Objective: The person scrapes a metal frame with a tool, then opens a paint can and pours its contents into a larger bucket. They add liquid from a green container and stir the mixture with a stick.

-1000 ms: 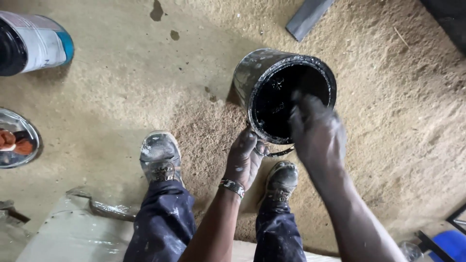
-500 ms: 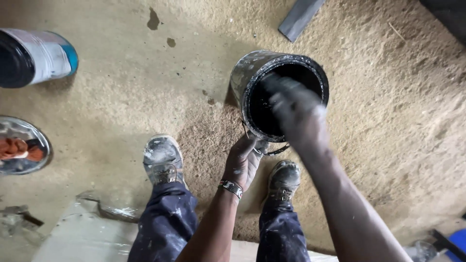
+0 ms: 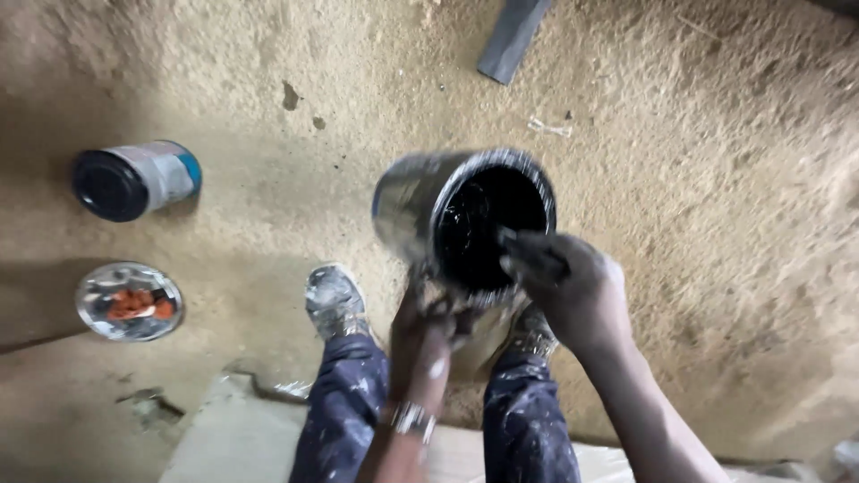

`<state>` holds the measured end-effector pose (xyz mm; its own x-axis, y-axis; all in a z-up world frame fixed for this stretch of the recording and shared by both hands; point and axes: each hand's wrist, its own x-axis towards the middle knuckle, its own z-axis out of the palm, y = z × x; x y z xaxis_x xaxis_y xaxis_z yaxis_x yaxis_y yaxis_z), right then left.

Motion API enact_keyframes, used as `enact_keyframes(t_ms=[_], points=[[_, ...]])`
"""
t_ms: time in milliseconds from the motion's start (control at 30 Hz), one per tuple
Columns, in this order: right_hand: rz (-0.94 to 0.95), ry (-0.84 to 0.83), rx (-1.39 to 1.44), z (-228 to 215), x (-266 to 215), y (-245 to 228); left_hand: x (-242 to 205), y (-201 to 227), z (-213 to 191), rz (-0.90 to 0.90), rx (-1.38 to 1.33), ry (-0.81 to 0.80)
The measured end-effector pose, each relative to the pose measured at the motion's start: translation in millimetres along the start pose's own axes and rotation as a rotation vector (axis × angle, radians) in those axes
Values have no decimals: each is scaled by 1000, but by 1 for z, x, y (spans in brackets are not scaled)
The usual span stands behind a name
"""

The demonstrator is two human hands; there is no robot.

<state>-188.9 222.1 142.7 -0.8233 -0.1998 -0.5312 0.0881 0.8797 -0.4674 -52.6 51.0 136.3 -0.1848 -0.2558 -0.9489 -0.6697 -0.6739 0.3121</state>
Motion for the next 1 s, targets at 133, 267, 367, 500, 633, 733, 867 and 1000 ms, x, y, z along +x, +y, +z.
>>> enact_keyframes(t_ms=[133, 267, 367, 500, 633, 733, 867, 1000], points=[[-130, -1, 169, -18, -49, 16, -66, 17, -2, -205, -186, 121], [-316, -127, -34, 4, -50, 42, -12, -38, -22, -203, -232, -36], [-345, -240, 24, 35, -22, 55, 11, -57, -11, -140, -243, -137], [-503, -94, 25, 87, 32, 88, 25, -89, -9, -183, -132, -18], [-330, 4, -155, 64, 21, 67, 20, -64, -1, -218, -60, -88], [-234, -461, -66, 70, 16, 65, 6, -53, 15, -110, -74, -298], [-277, -113, 30, 73, 35, 70, 19, -38, 10, -97, 23, -76], [-227, -380, -70, 80, 8, 75, 21, -31, 7, -127, 310, 76]])
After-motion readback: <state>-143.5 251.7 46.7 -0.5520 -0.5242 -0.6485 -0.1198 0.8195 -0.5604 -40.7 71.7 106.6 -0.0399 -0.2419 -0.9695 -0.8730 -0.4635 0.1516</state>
